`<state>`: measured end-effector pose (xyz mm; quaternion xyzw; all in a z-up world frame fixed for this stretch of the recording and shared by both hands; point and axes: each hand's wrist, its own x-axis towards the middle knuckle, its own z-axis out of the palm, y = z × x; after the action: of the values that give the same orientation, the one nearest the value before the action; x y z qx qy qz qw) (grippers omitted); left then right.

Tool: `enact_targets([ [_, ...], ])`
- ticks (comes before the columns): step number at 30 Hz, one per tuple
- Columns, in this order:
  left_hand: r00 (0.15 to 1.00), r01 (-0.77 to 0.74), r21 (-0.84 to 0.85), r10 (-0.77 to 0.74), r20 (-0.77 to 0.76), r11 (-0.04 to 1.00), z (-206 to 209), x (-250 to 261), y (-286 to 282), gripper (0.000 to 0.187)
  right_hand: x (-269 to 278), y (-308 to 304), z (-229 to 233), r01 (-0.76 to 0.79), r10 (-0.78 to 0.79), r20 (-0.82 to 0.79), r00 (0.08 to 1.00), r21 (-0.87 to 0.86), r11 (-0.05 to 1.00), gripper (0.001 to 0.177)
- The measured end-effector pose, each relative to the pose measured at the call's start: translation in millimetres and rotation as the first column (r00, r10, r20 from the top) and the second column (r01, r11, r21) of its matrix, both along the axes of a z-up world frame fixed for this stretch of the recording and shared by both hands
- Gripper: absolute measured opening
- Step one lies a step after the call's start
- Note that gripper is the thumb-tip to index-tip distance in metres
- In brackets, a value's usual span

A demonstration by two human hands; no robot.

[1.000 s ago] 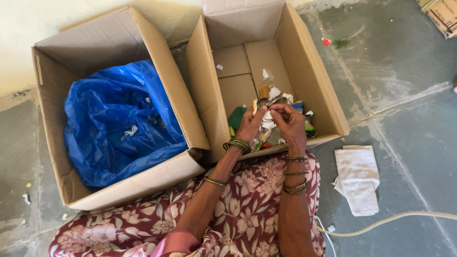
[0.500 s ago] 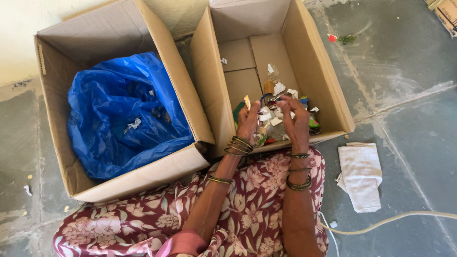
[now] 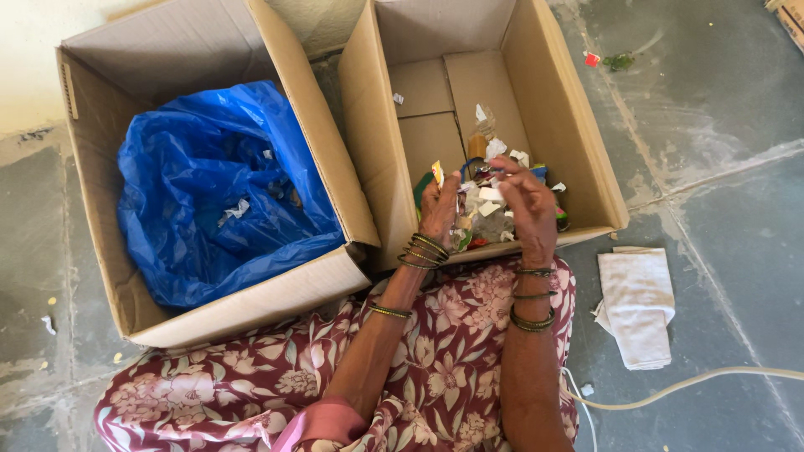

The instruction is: The person sits on the floor and sorts small pieces of paper and plastic waste from a blue bag into a cardboard box. They handle items one at a time, separating them by hand.

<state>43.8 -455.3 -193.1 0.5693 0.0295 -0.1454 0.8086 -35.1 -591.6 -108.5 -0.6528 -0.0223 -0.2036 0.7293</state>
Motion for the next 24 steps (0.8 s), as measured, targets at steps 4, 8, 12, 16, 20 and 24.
enact_targets([
  [4, 0.998, 0.064, -0.071, -0.064, 0.003, 0.995, 3.0, -1.3, 2.5, 0.036, 6.5, -8.9, -21.1, 0.334, -0.329, 0.058, 0.943, -0.158, 0.929, 0.009],
  [8, 0.996, 0.082, -0.097, -0.078, 0.042, 0.992, 8.6, -2.3, 2.9, 0.036, 15.1, -8.7, -26.7, 0.321, -0.373, -0.013, 0.928, -0.484, 0.815, 0.021],
  [12, 0.994, 0.104, -0.104, -0.101, 0.03, 0.989, 7.3, -3.4, 3.2, 0.036, 14.7, -1.5, -18.9, 0.044, -0.012, 0.06, 0.998, -0.566, 0.824, 0.019],
  [16, 0.995, 0.097, -0.115, -0.098, 0.004, 0.989, 2.7, -0.8, 1.8, 0.036, 11.7, -4.4, -20.0, 0.137, -0.144, -0.002, 0.99, -0.31, 0.941, 0.009],
  [20, 0.991, 0.135, -0.047, -0.136, -0.013, 0.99, -1.4, -0.7, -1.3, 0.034, 15.1, -7.8, -20.1, 0.382, -0.417, 0.055, 0.907, -0.524, 0.761, 0.016],
  [24, 0.968, 0.243, 0.117, -0.248, 0.031, 0.963, -9.5, -3.3, -2.7, 0.036, 17.6, -0.3, -25.0, 0.301, -0.309, 0.09, 0.947, -0.585, 0.753, 0.019],
])
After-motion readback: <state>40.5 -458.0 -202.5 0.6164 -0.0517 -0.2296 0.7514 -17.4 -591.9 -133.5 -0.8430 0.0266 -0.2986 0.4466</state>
